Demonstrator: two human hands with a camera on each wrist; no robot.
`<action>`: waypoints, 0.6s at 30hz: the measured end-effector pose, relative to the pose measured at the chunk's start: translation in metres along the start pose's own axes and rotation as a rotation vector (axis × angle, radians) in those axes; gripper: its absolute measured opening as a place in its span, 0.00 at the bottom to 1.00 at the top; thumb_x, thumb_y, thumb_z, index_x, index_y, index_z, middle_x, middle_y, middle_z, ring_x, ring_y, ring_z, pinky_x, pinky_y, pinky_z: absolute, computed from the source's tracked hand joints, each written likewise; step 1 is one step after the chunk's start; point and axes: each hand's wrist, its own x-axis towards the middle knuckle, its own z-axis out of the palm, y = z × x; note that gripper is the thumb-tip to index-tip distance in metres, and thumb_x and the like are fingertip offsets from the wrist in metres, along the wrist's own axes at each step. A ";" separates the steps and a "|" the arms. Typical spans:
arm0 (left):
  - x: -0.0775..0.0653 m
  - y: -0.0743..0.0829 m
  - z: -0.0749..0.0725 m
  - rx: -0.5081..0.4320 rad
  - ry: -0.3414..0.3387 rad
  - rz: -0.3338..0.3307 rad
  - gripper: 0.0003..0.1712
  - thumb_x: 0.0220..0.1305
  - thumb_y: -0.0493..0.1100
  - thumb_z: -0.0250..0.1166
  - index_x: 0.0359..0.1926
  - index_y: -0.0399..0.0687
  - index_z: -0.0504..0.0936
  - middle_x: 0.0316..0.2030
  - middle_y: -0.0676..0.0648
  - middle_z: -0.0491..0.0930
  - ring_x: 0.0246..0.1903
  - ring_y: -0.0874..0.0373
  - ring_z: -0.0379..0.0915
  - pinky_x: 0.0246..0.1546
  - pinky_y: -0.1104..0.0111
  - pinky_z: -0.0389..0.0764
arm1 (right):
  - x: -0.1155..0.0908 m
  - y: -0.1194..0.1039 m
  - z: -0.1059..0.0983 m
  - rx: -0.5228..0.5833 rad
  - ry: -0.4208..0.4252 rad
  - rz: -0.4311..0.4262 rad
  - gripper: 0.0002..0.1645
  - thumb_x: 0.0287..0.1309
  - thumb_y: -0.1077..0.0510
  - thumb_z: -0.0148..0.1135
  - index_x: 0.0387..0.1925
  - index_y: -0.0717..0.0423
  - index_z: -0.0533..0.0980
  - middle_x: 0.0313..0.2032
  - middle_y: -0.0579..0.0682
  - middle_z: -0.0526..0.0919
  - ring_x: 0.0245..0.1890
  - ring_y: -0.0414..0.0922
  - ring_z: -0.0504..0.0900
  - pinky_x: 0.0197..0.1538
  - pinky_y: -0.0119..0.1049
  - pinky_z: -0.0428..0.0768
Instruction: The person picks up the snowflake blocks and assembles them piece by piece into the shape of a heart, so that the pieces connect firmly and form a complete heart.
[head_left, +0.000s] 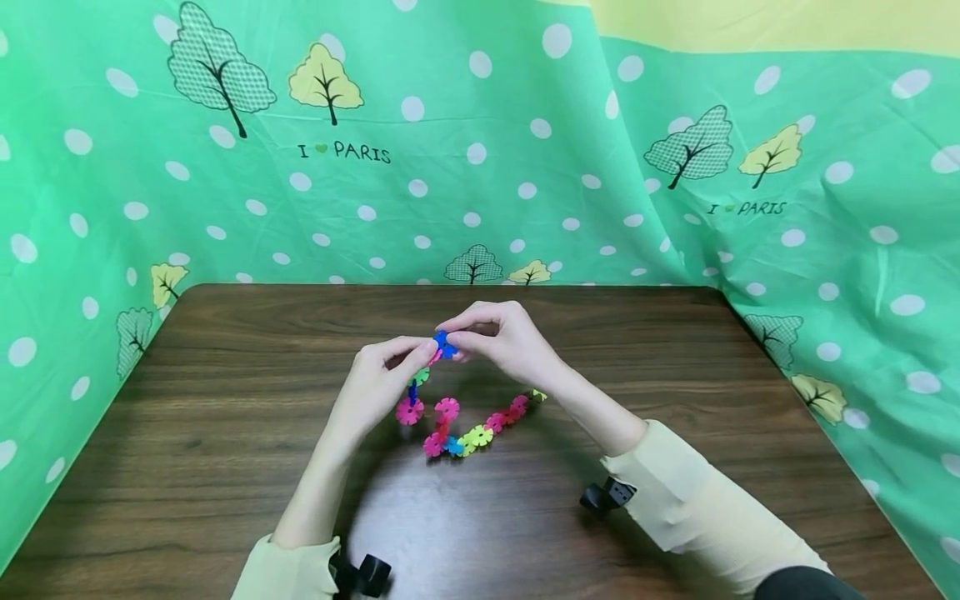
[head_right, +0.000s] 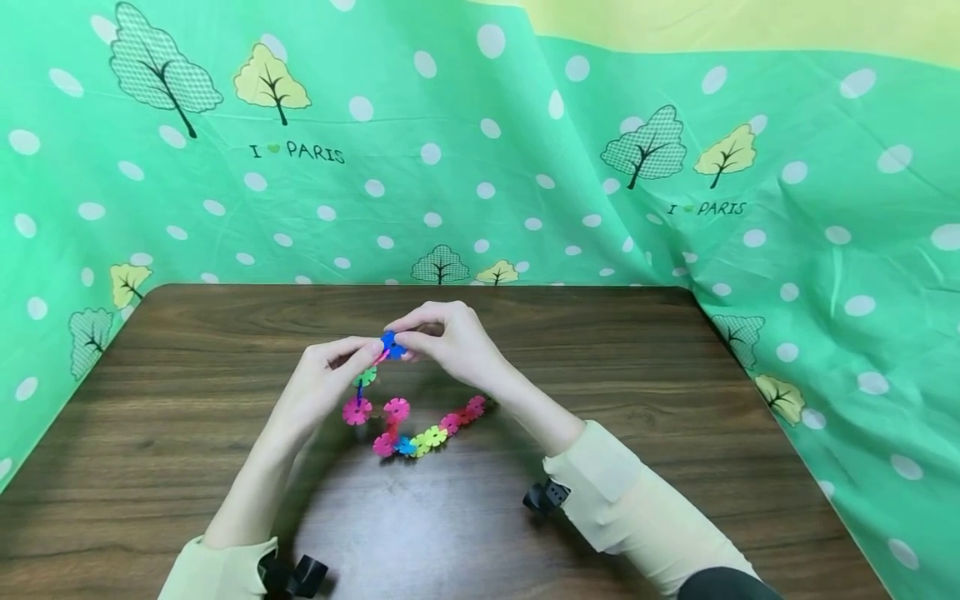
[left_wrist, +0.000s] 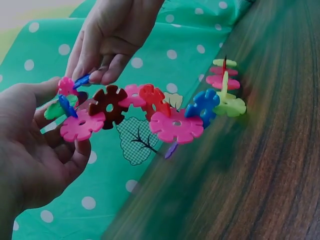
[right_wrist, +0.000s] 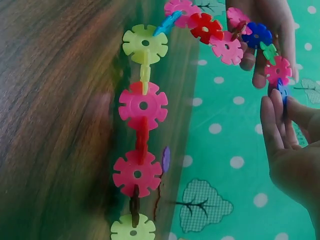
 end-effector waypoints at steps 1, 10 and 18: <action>0.000 0.000 -0.001 -0.008 -0.007 0.000 0.15 0.72 0.57 0.64 0.50 0.57 0.89 0.36 0.50 0.87 0.34 0.55 0.76 0.38 0.68 0.78 | 0.001 0.000 0.001 0.000 -0.006 0.001 0.11 0.65 0.67 0.66 0.48 0.64 0.86 0.42 0.60 0.86 0.33 0.53 0.89 0.46 0.54 0.88; 0.003 -0.002 -0.004 -0.051 0.000 -0.012 0.14 0.71 0.50 0.67 0.48 0.48 0.90 0.39 0.41 0.89 0.37 0.55 0.78 0.40 0.68 0.78 | 0.006 0.000 0.006 0.028 -0.035 0.027 0.11 0.67 0.67 0.64 0.48 0.66 0.84 0.43 0.63 0.89 0.32 0.53 0.90 0.42 0.43 0.90; 0.003 -0.007 -0.008 -0.085 0.010 -0.044 0.15 0.70 0.50 0.68 0.47 0.45 0.90 0.35 0.44 0.90 0.30 0.58 0.83 0.40 0.70 0.80 | 0.010 0.009 -0.007 0.013 -0.035 0.031 0.11 0.69 0.64 0.64 0.49 0.64 0.84 0.41 0.63 0.88 0.38 0.56 0.89 0.48 0.48 0.88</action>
